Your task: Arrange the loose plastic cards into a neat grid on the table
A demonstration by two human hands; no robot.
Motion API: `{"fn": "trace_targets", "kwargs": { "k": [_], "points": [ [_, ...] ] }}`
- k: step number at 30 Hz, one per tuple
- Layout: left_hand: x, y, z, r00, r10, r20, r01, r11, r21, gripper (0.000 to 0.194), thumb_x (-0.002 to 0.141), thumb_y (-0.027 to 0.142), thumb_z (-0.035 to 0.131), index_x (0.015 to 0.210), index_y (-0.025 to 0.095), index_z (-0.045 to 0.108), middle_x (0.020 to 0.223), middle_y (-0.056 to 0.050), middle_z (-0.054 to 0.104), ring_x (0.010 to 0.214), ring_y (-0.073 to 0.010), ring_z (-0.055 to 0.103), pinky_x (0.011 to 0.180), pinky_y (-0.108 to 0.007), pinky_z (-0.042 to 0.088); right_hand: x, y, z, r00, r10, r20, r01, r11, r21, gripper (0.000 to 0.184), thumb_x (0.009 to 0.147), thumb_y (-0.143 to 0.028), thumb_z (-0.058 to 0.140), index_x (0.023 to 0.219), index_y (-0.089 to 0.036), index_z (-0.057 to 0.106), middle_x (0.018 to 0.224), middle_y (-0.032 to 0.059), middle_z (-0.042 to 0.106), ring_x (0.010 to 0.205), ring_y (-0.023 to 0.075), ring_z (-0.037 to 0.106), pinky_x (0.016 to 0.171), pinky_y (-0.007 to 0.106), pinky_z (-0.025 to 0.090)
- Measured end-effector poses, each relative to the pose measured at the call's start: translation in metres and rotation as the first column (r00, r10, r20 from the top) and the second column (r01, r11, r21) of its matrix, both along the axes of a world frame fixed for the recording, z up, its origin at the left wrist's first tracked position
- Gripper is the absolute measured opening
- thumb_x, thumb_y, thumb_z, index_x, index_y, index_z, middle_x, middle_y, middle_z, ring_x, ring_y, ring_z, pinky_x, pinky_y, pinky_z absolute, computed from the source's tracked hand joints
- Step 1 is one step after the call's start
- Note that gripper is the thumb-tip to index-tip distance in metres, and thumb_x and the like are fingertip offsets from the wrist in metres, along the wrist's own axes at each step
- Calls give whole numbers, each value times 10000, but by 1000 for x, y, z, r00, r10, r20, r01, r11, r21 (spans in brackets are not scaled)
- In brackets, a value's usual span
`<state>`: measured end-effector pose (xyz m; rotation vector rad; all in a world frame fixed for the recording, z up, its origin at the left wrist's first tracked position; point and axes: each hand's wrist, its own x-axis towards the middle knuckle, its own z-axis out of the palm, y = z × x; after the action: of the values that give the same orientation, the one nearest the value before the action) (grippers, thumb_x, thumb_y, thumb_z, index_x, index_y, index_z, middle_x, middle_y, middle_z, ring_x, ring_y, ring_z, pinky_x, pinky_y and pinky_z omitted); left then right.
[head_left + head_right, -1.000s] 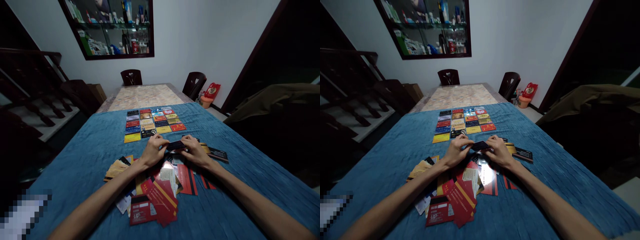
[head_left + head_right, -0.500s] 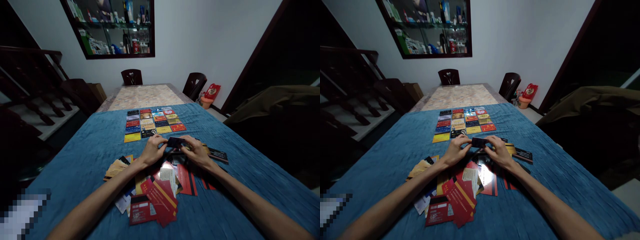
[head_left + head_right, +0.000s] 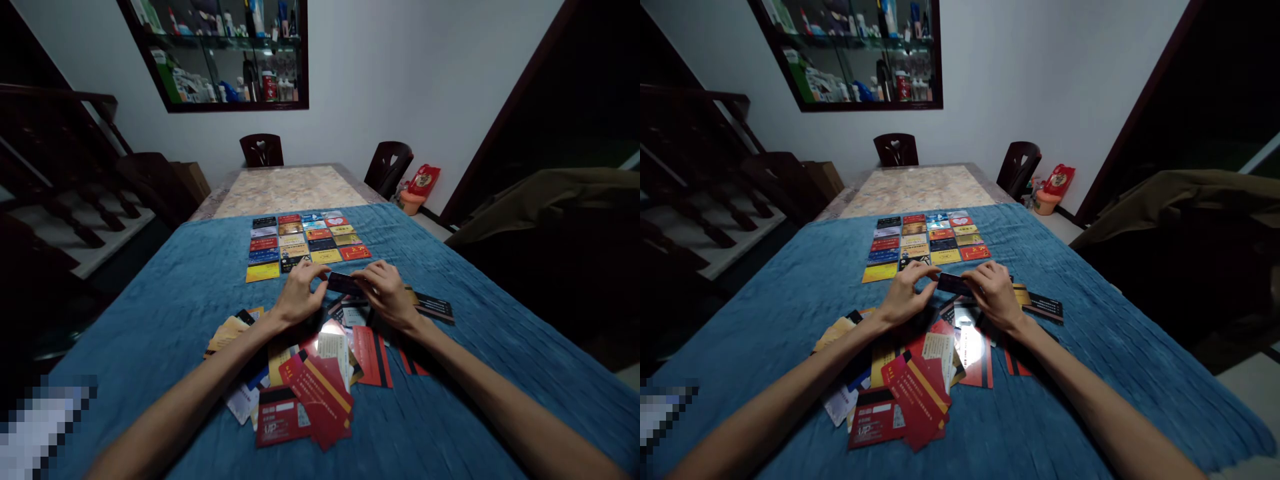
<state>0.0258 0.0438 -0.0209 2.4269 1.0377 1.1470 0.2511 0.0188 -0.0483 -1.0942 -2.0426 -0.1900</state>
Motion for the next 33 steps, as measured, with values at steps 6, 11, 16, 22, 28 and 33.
{"fn": "trace_targets", "kwargs": {
  "k": [6, 11, 16, 22, 28, 33],
  "points": [
    [1, 0, -4, 997, -12, -76, 9, 999, -35, 213, 858, 80, 600, 1011, 169, 718, 932, -48, 734, 926, -203, 621, 864, -367, 516, -6, 3, -4, 995, 4, 98, -7, 999, 31, 207, 1001, -270, 494, 1018, -223, 695, 829, 47, 686, 849, 206, 530, 784, 356, 352],
    [1, 1, -6, 990, -24, -141, 13, 997, -77, 191, 862, 79, 595, 929, 188, 737, 906, -36, 747, 903, -205, 605, 850, -367, 509, -9, 4, -4, 986, -7, 165, -5, 998, 70, 198, 998, -262, 505, 1013, -210, 695, 844, 47, 691, 874, 205, 522, 822, 362, 349],
    [-2, 5, -3, 993, 7, -118, -14, 998, -56, 200, 846, 54, 588, 907, 174, 736, 879, -45, 732, 877, -195, 608, 824, -348, 516, -11, 3, -4, 976, -31, 214, 6, 993, 116, 224, 975, -227, 525, 1149, -218, 666, 971, 65, 701, 940, 226, 513, 856, 390, 352],
    [-8, 10, 3, 996, 32, -82, -32, 999, -1, 212, 834, 38, 575, 879, 177, 728, 856, -45, 721, 876, -199, 609, 808, -350, 521, -12, 1, -4, 957, -80, 281, 39, 988, 147, 357, 919, -284, 603, 1269, -211, 597, 1176, 115, 640, 1079, 281, 477, 923, 438, 360],
    [-11, 14, 4, 998, 38, -41, -37, 999, 24, 223, 819, 20, 582, 880, 186, 719, 871, -36, 722, 869, -194, 612, 829, -351, 519, -13, 3, -3, 949, -123, 291, 73, 982, 177, 426, 890, -281, 621, 1309, -228, 567, 1221, 123, 587, 1121, 301, 448, 953, 459, 363],
    [-12, 15, 5, 998, 46, -34, -45, 998, 34, 215, 820, 22, 581, 879, 176, 719, 879, -43, 722, 880, -199, 616, 845, -361, 520, -14, 4, -2, 948, -131, 290, 68, 973, 218, 418, 900, -268, 598, 1313, -216, 563, 1193, 123, 580, 1104, 293, 453, 942, 448, 375]
  ]
}}
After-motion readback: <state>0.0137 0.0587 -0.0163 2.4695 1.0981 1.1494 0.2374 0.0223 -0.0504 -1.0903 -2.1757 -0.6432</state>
